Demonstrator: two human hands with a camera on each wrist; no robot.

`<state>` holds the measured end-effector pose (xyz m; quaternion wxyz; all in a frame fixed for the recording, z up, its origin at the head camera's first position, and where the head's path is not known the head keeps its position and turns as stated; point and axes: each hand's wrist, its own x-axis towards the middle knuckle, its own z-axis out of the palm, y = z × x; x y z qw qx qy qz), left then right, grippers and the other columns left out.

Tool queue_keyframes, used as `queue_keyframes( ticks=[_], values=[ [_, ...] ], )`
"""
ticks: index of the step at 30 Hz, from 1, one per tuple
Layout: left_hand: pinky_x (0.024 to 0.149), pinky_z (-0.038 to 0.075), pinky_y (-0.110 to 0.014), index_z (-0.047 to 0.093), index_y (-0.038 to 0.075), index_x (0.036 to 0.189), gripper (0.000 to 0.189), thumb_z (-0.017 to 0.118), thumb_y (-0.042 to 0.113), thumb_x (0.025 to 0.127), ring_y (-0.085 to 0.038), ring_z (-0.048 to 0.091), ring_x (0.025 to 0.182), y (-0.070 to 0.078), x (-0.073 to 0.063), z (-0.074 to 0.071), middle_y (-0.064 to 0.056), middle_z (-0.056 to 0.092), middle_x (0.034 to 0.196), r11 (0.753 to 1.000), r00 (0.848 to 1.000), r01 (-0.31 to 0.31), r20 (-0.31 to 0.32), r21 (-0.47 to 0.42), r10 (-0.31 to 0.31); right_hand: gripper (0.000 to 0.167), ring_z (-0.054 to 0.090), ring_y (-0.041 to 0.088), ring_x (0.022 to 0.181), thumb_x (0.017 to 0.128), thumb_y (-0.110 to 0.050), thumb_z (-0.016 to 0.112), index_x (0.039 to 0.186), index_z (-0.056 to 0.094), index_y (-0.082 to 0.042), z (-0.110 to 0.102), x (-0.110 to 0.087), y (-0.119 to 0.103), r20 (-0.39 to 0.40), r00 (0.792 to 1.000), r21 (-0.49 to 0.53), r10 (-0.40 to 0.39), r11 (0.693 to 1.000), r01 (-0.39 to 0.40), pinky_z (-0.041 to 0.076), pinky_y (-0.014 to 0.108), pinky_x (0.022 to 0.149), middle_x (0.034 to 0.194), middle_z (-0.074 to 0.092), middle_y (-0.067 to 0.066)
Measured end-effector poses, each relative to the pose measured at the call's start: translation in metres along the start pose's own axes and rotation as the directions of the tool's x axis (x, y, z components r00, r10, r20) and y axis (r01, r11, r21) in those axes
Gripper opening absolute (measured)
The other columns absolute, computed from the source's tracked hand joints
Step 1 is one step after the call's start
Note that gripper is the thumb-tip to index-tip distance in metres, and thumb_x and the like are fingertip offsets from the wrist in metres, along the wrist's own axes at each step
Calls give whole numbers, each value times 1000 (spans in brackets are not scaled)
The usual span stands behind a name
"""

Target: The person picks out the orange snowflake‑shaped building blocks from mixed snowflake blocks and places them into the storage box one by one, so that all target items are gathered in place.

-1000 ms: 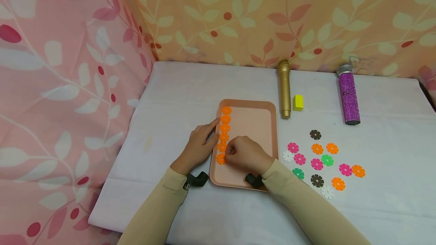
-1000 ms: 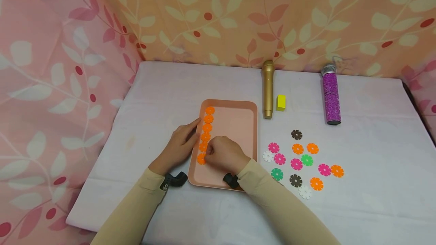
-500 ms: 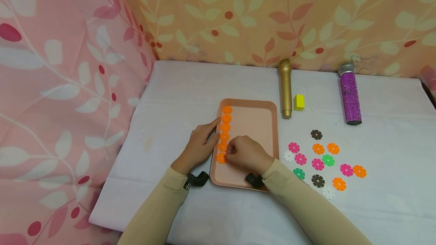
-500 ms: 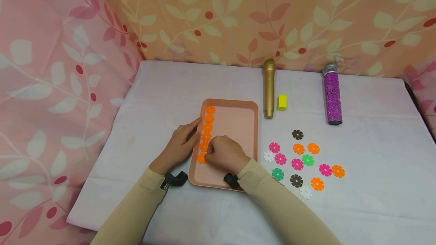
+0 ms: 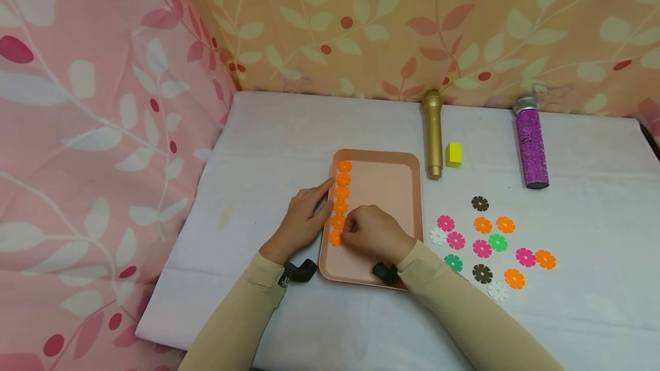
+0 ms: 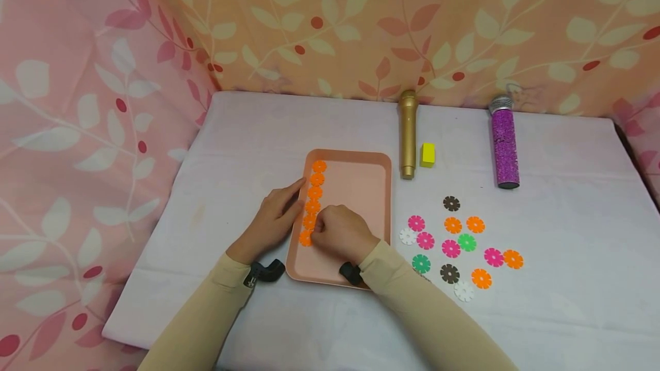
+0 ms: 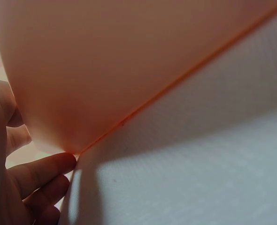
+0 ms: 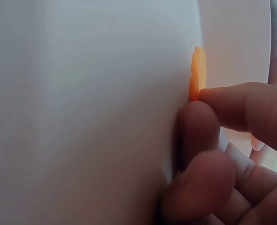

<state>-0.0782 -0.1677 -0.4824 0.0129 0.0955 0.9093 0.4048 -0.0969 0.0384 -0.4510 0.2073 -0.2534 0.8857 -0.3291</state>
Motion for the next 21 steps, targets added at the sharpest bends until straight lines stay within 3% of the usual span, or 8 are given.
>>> queue_keyframes(
  ticks=[14, 21],
  values=[
    [114, 32, -53, 42, 24, 163, 54, 52, 32, 110, -28, 48, 140, 1, -1, -1, -5, 54, 157, 1000, 1000, 3, 3, 9, -3, 18, 54, 13, 63, 91, -16, 68, 74, 72, -17, -6, -8, 0, -39, 999, 47, -1, 999, 3, 46, 29, 63, 69, 62, -7],
    [113, 33, -53, 43, 23, 163, 54, 53, 32, 110, -27, 49, 138, 0, 0, 1, -5, 55, 156, 1000, 1000, 3, -11, 12, -3, 15, 58, 11, 66, 96, -23, 73, 82, 75, -17, -19, -22, -3, -65, 998, 60, 10, 998, -6, 51, 29, 65, 71, 65, -10]
  ],
)
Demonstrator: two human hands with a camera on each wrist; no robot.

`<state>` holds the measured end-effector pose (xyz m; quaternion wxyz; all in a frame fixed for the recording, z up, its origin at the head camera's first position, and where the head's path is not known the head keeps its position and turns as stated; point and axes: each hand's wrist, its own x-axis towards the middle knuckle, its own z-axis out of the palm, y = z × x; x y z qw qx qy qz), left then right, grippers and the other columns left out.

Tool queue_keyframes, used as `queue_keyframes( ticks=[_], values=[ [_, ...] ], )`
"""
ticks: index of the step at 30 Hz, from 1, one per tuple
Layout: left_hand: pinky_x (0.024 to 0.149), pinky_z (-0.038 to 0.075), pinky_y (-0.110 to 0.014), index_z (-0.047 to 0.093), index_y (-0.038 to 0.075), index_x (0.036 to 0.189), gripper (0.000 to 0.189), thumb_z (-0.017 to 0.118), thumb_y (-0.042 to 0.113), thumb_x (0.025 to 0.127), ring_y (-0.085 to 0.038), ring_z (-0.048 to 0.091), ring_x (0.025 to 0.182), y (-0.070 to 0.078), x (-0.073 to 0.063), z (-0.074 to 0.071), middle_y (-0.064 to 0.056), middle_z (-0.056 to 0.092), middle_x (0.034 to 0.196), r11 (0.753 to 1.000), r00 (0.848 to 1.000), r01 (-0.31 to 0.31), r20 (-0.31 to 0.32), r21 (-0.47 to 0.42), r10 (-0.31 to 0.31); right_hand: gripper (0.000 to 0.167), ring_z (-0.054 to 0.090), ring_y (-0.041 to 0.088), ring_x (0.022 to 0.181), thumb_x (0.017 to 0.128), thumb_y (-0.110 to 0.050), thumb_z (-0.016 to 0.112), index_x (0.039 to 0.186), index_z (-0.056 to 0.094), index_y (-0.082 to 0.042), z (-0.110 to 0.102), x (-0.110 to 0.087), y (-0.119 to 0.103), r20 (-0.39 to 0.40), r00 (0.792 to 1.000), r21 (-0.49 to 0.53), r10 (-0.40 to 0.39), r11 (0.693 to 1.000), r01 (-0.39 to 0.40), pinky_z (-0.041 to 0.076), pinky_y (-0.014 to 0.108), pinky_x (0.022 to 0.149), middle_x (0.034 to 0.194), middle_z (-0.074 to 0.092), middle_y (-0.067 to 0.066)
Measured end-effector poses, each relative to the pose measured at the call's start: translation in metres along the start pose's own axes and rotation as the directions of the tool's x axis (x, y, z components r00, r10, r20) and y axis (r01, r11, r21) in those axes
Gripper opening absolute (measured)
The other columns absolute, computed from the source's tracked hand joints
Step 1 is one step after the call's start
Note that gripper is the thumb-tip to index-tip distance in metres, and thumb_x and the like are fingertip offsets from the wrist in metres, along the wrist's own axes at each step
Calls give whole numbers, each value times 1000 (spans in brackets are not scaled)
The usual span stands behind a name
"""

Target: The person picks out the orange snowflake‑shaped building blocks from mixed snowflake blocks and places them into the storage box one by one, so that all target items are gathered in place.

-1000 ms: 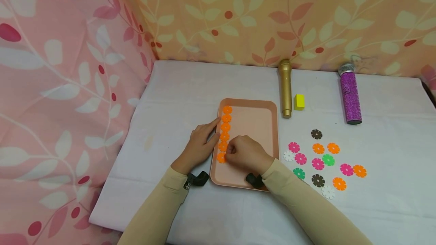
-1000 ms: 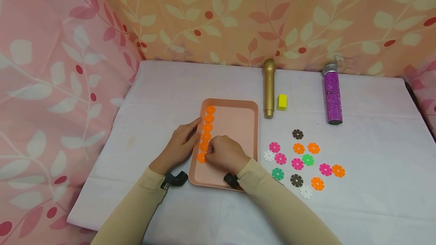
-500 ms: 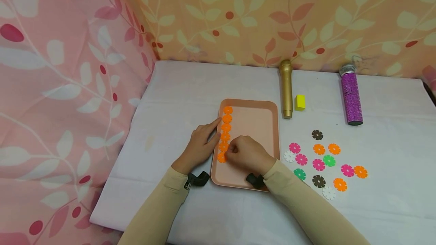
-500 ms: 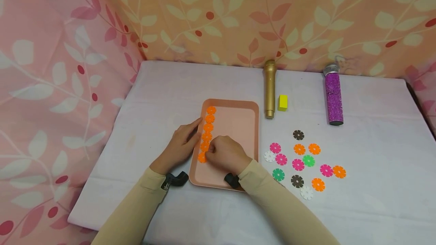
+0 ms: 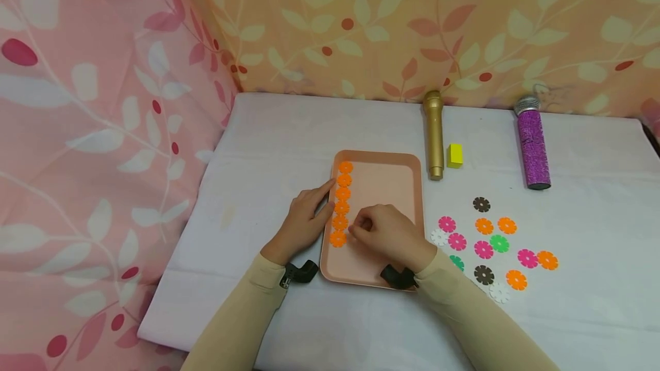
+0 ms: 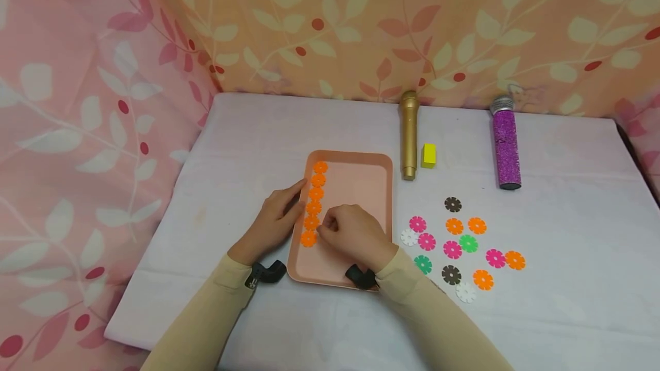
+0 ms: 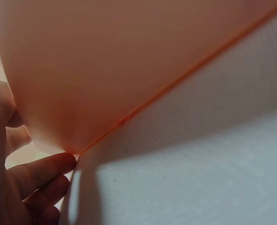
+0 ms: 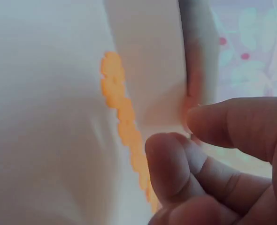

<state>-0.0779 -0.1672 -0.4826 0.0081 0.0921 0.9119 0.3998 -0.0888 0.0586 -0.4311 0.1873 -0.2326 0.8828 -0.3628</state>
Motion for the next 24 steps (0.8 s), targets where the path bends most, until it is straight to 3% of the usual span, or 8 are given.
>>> queue_keyframes(
  ticks=[7, 24],
  values=[
    [113, 32, -53, 43, 23, 163, 54, 53, 33, 110, -28, 48, 138, 1, 0, -1, -5, 55, 156, 1000, 1000, 0, 2, -13, 0, 13, 58, 11, 67, 96, -22, 76, 85, 76, -16, -18, -17, 3, -51, 998, -10, -29, 1000, 28, 50, 28, 62, 73, 66, -11],
    [116, 30, -52, 42, 25, 163, 55, 53, 31, 110, -27, 47, 140, 2, 0, 0, -4, 53, 158, 1000, 1000, 20, 11, -21, -20, 13, 53, 15, 64, 99, -24, 72, 93, 79, -14, -62, -54, 29, -149, 985, -53, 87, 994, -96, 44, 27, 57, 80, 70, -8]
  ],
)
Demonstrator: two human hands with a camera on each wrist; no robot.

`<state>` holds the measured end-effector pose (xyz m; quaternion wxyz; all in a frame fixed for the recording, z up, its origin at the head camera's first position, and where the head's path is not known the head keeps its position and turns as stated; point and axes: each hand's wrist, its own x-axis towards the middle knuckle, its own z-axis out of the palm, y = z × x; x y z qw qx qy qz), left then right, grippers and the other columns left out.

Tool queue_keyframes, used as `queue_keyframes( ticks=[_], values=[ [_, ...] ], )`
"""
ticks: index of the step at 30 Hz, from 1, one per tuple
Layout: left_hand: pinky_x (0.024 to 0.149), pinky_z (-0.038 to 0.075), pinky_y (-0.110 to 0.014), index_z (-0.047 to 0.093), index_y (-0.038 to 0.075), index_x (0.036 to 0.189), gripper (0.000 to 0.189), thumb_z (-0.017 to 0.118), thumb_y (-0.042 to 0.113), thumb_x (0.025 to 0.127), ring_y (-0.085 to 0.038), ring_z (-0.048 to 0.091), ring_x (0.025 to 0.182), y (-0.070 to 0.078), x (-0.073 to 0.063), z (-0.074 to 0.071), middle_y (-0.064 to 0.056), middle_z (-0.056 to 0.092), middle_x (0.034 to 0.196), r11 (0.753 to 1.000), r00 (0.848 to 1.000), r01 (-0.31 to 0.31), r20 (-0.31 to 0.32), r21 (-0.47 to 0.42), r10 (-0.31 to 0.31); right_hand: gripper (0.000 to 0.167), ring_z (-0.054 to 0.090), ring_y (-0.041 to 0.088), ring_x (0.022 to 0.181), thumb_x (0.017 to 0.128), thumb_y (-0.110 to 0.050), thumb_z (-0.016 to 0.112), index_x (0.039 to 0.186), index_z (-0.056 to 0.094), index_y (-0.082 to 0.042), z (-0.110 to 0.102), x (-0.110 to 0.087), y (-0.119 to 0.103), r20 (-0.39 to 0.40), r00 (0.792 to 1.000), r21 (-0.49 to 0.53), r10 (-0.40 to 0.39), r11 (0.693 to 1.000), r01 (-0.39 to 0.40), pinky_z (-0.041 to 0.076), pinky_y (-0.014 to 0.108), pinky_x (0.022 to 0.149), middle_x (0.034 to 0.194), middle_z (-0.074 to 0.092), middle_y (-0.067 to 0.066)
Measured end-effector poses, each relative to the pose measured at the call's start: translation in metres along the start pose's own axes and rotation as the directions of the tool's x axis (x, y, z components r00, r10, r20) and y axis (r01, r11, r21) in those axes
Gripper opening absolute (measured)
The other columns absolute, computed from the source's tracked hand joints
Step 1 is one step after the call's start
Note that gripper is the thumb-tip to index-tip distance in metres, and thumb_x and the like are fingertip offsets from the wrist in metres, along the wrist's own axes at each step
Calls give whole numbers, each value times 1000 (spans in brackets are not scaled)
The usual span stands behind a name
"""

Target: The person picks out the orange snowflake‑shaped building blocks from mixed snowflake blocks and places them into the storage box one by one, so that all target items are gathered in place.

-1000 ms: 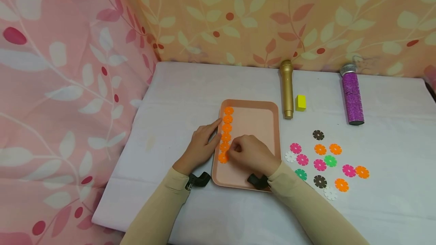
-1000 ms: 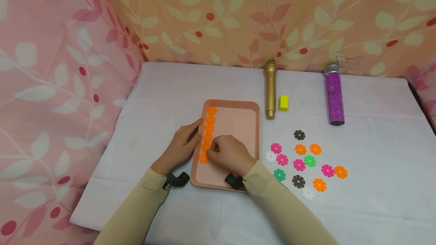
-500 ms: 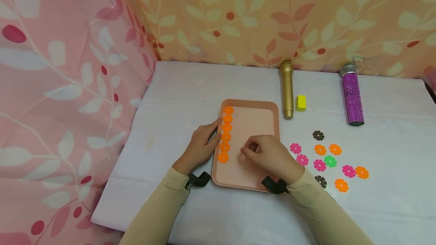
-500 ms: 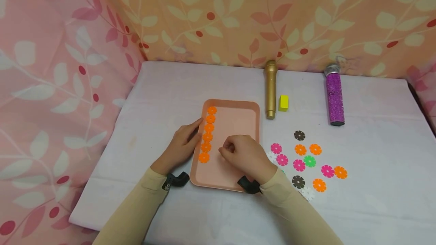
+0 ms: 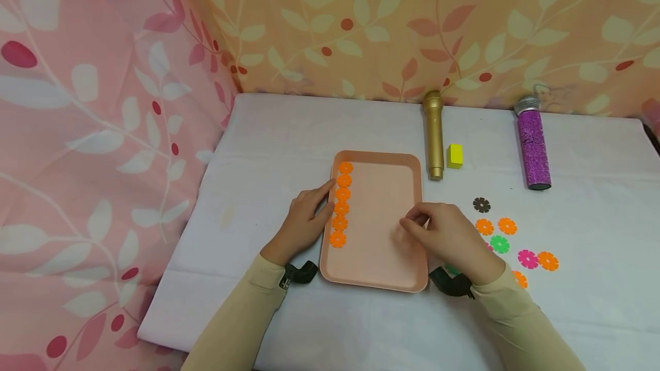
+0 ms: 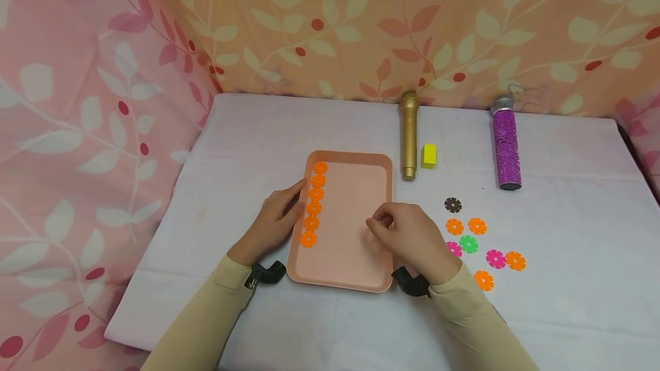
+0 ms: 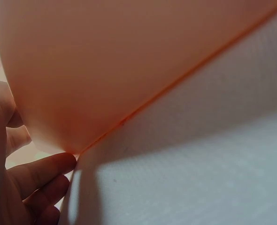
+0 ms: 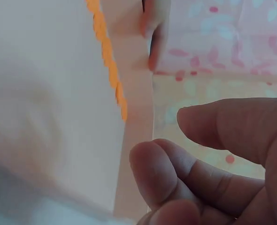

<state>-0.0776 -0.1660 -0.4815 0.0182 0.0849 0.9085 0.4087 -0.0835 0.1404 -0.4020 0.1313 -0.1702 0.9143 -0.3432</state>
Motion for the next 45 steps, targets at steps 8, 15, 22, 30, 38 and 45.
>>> queue_keyframes(
  ticks=[8, 15, 22, 30, 38, 45],
  values=[
    [115, 30, -53, 42, 25, 163, 55, 53, 32, 110, -28, 47, 140, -1, -1, 0, -3, 53, 158, 1000, 1000, -10, -1, -6, 10, 22, 56, 17, 70, 102, -32, 69, 101, 80, -13, -16, -10, 22, -16, 996, -27, 92, 995, -92, 47, 30, 59, 83, 71, -4],
    [114, 30, -52, 41, 26, 164, 55, 51, 35, 110, -27, 46, 141, -2, -4, 0, -1, 52, 159, 1000, 1000, 1, 11, 0, -1, 26, 56, 19, 69, 102, -33, 68, 105, 79, -9, -25, -17, 43, -20, 986, -47, 163, 985, -164, 46, 30, 56, 82, 71, 0],
    [113, 31, -52, 42, 25, 163, 55, 52, 32, 110, -28, 47, 140, 0, -3, -1, -3, 53, 158, 1000, 1000, -6, 7, -5, 6, 32, 60, 26, 85, 100, -33, 68, 111, 76, -4, -38, -22, 69, -19, 971, -101, 239, 966, -240, 49, 33, 64, 98, 73, 10],
    [112, 32, -52, 42, 25, 163, 55, 52, 32, 110, -27, 47, 139, -2, -2, 1, -2, 53, 158, 1000, 1000, -20, -4, -2, 20, 30, 60, 27, 87, 97, -28, 73, 113, 74, -2, -49, -31, 95, -33, 961, -143, 274, 951, -276, 45, 33, 66, 99, 73, 12],
    [112, 31, -53, 41, 25, 163, 55, 52, 33, 110, -28, 46, 141, 0, -1, 0, -3, 53, 158, 1000, 1000, -19, 1, -4, 19, 36, 62, 33, 93, 98, -33, 73, 118, 72, -3, -56, -39, 113, -74, 953, -170, 294, 938, -302, 45, 32, 67, 108, 73, 19],
    [112, 32, -53, 43, 24, 163, 55, 52, 33, 109, -29, 47, 140, 0, 0, -1, -3, 54, 158, 1000, 1000, -24, -5, -8, 24, 43, 62, 35, 93, 99, -33, 71, 120, 69, 4, -58, -40, 122, -70, 949, -183, 308, 931, -316, 43, 34, 67, 106, 72, 21]
  ],
)
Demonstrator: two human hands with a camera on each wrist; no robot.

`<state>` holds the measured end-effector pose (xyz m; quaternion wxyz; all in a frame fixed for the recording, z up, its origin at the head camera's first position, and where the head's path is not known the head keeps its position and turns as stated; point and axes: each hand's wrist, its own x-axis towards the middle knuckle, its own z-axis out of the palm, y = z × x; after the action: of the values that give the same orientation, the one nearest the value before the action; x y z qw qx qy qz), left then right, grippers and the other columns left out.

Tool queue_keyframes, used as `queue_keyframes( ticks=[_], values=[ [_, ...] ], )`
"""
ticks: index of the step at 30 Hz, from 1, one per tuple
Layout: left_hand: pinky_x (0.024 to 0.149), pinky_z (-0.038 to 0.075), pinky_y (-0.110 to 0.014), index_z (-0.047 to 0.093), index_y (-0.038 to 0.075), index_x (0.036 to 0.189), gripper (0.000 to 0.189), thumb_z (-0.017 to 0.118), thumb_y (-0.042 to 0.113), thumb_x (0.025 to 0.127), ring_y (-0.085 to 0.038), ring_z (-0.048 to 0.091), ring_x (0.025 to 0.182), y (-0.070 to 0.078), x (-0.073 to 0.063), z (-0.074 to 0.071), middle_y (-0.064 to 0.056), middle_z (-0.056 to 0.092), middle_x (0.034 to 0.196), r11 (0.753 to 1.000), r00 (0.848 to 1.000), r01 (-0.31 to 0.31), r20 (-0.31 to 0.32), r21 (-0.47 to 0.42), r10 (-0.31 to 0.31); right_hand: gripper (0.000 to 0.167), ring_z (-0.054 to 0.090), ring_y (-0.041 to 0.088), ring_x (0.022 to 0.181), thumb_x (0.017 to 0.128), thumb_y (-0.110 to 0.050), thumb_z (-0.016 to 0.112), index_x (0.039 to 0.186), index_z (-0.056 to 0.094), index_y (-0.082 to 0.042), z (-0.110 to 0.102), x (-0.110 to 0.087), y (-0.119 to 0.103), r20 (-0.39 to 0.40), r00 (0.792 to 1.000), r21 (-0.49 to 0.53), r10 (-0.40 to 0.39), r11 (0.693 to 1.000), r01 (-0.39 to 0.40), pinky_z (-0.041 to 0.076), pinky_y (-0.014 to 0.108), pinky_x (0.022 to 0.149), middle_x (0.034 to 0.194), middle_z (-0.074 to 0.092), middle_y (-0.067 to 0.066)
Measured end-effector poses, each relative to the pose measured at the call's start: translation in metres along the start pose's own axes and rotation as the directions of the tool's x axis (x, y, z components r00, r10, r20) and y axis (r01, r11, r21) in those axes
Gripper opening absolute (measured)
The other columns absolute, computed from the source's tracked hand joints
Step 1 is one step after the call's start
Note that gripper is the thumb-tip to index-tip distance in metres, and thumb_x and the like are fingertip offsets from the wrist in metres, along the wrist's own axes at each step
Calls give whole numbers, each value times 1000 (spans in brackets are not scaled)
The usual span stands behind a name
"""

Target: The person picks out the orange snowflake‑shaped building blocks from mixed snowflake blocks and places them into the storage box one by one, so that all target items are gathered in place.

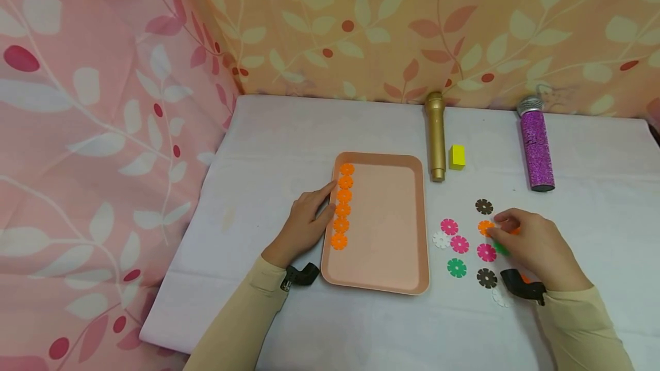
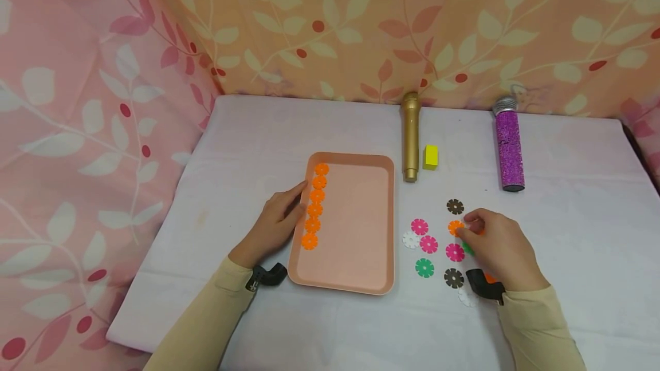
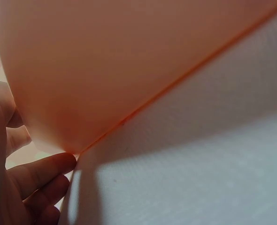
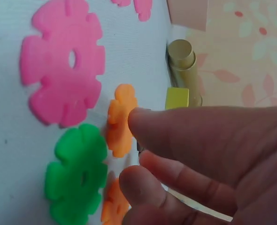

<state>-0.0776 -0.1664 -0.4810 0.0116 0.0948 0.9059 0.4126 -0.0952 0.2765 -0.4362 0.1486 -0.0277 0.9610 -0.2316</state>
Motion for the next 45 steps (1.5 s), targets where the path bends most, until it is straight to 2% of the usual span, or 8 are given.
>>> queue_keyframes(
  ticks=[6, 14, 21, 30, 39, 45],
  values=[
    [113, 31, -53, 42, 25, 163, 56, 52, 34, 109, -28, 47, 140, -1, -1, 1, -3, 53, 158, 1000, 1000, 0, 4, 1, 0, 46, 59, 37, 94, 99, -35, 71, 120, 69, 6, 1, 1, 1, 37, 999, 6, 31, 999, -31, 44, 33, 65, 109, 71, 25],
    [113, 30, -55, 41, 25, 163, 55, 51, 34, 110, -29, 45, 142, -1, 0, 0, -3, 52, 159, 1000, 1000, -4, 9, -2, 4, 40, 58, 34, 91, 98, -31, 72, 115, 70, 5, 3, 2, 0, 24, 1000, 16, 15, 1000, -15, 43, 33, 66, 105, 71, 23],
    [113, 31, -54, 41, 24, 163, 55, 50, 34, 110, -29, 45, 142, 0, 0, -1, -3, 52, 159, 1000, 1000, -2, 12, 1, 2, 49, 58, 34, 93, 98, -36, 72, 120, 67, 7, 2, 2, 0, 44, 998, 25, 38, 999, -39, 44, 32, 66, 109, 69, 25],
    [113, 30, -54, 41, 23, 164, 56, 50, 35, 110, -29, 46, 141, 0, 0, -1, -3, 52, 159, 1000, 1000, 0, 8, -8, 0, 45, 57, 34, 91, 96, -33, 75, 117, 66, 6, 1, 1, -4, 30, 999, 38, 45, 998, -46, 44, 32, 65, 105, 68, 22],
    [113, 30, -54, 41, 23, 163, 55, 51, 34, 110, -29, 45, 141, 0, 0, 0, -3, 52, 159, 1000, 1000, 12, 8, -11, -12, 31, 54, 28, 82, 101, -27, 69, 108, 71, 3, 1, 0, -7, -16, 1000, 51, 7, 999, -6, 42, 33, 63, 92, 69, 14],
    [115, 29, -55, 42, 22, 163, 55, 51, 31, 110, -29, 44, 143, 0, 0, 0, -4, 52, 159, 1000, 1000, 14, 4, -13, -14, 31, 53, 27, 82, 102, -27, 66, 110, 70, 3, 3, 1, -14, -10, 1000, 73, -13, 997, 14, 44, 33, 62, 92, 68, 13]
  ],
)
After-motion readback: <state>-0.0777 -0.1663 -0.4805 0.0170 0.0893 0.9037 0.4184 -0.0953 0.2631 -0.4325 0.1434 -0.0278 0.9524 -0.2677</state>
